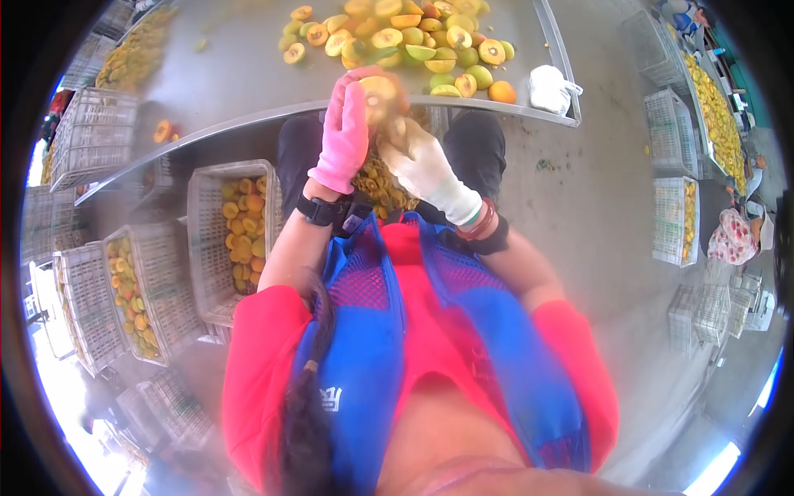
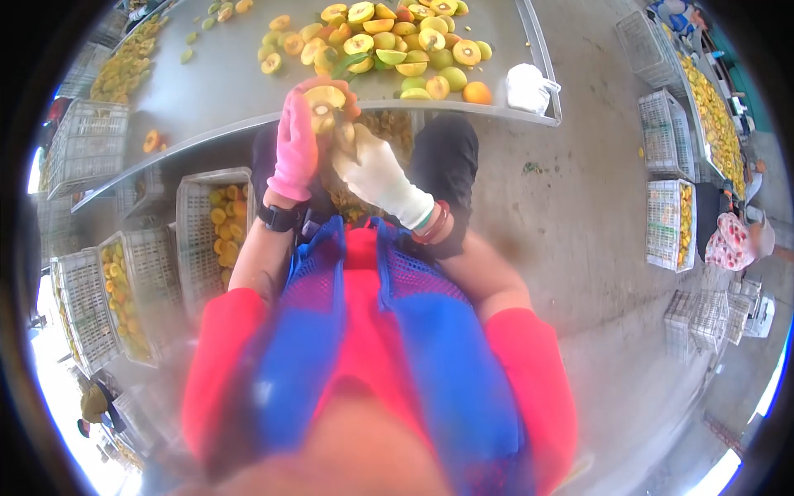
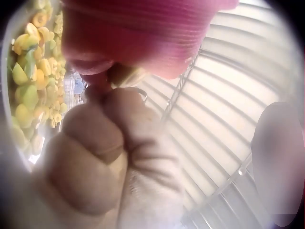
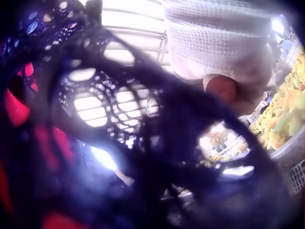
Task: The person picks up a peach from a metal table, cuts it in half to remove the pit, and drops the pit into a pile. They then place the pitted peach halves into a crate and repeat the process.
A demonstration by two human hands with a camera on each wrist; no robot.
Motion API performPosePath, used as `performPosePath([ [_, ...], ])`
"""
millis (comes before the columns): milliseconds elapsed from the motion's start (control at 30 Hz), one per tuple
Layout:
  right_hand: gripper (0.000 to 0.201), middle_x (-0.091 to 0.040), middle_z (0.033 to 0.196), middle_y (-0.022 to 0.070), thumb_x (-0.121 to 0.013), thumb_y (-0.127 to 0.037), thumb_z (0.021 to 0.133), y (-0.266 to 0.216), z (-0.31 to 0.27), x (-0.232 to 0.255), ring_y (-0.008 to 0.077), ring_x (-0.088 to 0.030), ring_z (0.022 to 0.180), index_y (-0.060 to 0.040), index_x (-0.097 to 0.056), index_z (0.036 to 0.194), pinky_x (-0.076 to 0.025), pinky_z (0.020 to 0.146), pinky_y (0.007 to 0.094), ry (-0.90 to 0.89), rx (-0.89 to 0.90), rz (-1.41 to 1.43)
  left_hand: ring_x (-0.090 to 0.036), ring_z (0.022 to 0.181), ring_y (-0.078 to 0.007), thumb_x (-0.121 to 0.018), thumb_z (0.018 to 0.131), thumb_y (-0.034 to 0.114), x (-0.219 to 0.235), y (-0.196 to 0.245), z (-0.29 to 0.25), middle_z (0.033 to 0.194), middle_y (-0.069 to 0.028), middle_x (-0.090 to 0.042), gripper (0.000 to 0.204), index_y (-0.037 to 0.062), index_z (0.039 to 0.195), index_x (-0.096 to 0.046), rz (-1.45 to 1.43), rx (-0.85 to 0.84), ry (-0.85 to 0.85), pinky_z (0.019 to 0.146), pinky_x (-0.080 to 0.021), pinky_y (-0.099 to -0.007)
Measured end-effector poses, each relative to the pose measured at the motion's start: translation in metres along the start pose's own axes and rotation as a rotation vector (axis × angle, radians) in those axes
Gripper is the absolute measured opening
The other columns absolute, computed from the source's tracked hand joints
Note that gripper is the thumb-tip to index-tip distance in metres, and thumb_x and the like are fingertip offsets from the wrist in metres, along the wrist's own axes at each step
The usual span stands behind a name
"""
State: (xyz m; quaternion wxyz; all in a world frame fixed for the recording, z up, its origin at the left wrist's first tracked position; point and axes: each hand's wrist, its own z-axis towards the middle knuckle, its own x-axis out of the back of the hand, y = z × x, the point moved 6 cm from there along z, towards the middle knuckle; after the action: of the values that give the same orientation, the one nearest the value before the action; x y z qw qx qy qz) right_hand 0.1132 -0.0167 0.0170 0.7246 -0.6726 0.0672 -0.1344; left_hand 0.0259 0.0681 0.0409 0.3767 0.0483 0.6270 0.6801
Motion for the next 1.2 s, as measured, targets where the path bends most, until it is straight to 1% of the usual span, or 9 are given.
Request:
performPosePath([
  [267, 0.016, -0.053, 0.074, -0.0022, -0.056, -0.013, 0.095, -0.008, -0.010, -0.006, 0.0059, -0.049, 0.056, -0.0062, -0.055, 0.110, -0.038, 0.048, 0.0226, -0.228, -0.417, 0.446, -0.062, 0.105, -0.0267, -0.041, 0.105, 0.045, -0.011, -0.001, -0.008, 0.120, -0.0156, -0.059, 0.052, 0.0043, 0.137, -0.043, 0.205, -0.210, 0.009, 0.096, -0.051, -0.0396],
  [500, 0.011, -0.056, 0.069, 0.0002, -0.054, -0.014, 0.094, -0.018, -0.004, 0.000, 0.0084, -0.051, 0.046, -0.0058, -0.055, 0.100, -0.039, 0.040, 0.0246, -0.212, -0.291, 0.389, -0.057, 0.116, -0.0290, -0.045, 0.103, 0.046, -0.014, -0.001, -0.012, 0.130, -0.0169, -0.053, 0.053, 0.0063, 0.138, -0.042, 0.057, -0.227, -0.077, 0.099, -0.050, -0.0439],
  [567, 0.011, -0.055, 0.068, -0.0002, -0.054, -0.015, 0.094, -0.015, -0.009, -0.002, 0.0088, -0.051, 0.047, -0.0056, -0.055, 0.099, -0.039, 0.041, 0.0249, -0.354, -0.489, 0.646, -0.057, 0.118, -0.0300, -0.045, 0.103, 0.043, -0.016, 0.000, -0.015, 0.132, -0.0174, -0.053, 0.051, 0.0072, 0.139, -0.041, 0.000, -0.231, -0.091, 0.098, -0.051, -0.0441],
  [733, 0.008, -0.052, 0.067, -0.0010, -0.054, -0.015, 0.094, -0.012, -0.010, -0.002, 0.0085, -0.050, 0.048, -0.0068, -0.054, 0.095, -0.039, 0.043, 0.0242, -0.264, -0.412, 0.417, -0.065, 0.101, -0.0243, -0.045, 0.104, 0.017, -0.014, 0.005, -0.006, 0.127, -0.0157, -0.058, 0.030, 0.0044, 0.131, -0.045, -0.092, 0.085, 0.004, 0.085, -0.056, -0.0357],
  [1000, 0.008, -0.054, 0.068, -0.0007, -0.054, -0.014, 0.094, 0.001, -0.008, -0.011, 0.0091, -0.052, 0.049, -0.0062, -0.054, 0.094, -0.040, 0.044, 0.0242, -0.356, -0.487, 0.418, -0.068, 0.091, -0.0263, -0.047, 0.104, 0.035, -0.010, 0.004, -0.009, 0.117, -0.0174, -0.063, 0.042, -0.0008, 0.125, -0.050, 0.152, -0.131, 0.036, 0.082, -0.057, -0.0374],
  [1067, 0.007, -0.053, 0.068, -0.0007, -0.053, -0.014, 0.094, 0.003, 0.004, -0.005, 0.0089, -0.050, 0.048, -0.0073, -0.053, 0.094, -0.038, 0.042, 0.0244, -0.021, 0.327, -0.078, -0.068, 0.088, -0.0257, -0.047, 0.103, 0.037, -0.008, 0.000, -0.008, 0.111, -0.0181, -0.065, 0.044, -0.0012, 0.125, -0.052, 0.112, -0.085, 0.020, 0.079, -0.058, -0.0360],
  [1100, 0.007, -0.053, 0.068, -0.0007, -0.053, -0.014, 0.094, -0.007, 0.002, -0.003, 0.0089, -0.050, 0.048, -0.0073, -0.053, 0.094, -0.038, 0.042, 0.0244, -0.022, 0.326, -0.078, -0.068, 0.088, -0.0257, -0.047, 0.103, 0.037, -0.007, 0.000, -0.008, 0.111, -0.0181, -0.065, 0.044, -0.0012, 0.125, -0.052, 0.111, -0.084, 0.021, 0.079, -0.058, -0.0360],
  [1167, 0.008, -0.049, 0.065, -0.0017, -0.052, -0.016, 0.094, -0.010, -0.005, -0.009, 0.0085, -0.046, 0.045, -0.0097, -0.051, 0.089, -0.034, 0.039, 0.0245, -0.258, -0.243, 0.254, -0.068, 0.087, -0.0254, -0.048, 0.103, 0.036, -0.004, -0.004, -0.010, 0.105, -0.0192, -0.067, 0.043, -0.0021, 0.123, -0.054, 0.076, -0.040, 0.047, 0.077, -0.057, -0.0358],
  [1200, 0.008, -0.049, 0.065, -0.0017, -0.052, -0.016, 0.094, -0.013, -0.004, -0.004, 0.0085, -0.046, 0.045, -0.0097, -0.051, 0.089, -0.034, 0.039, 0.0245, -0.260, -0.246, 0.255, -0.068, 0.087, -0.0254, -0.048, 0.103, 0.036, -0.001, -0.006, -0.010, 0.105, -0.0192, -0.067, 0.043, -0.0021, 0.123, -0.054, 0.076, -0.038, 0.050, 0.077, -0.057, -0.0358],
])
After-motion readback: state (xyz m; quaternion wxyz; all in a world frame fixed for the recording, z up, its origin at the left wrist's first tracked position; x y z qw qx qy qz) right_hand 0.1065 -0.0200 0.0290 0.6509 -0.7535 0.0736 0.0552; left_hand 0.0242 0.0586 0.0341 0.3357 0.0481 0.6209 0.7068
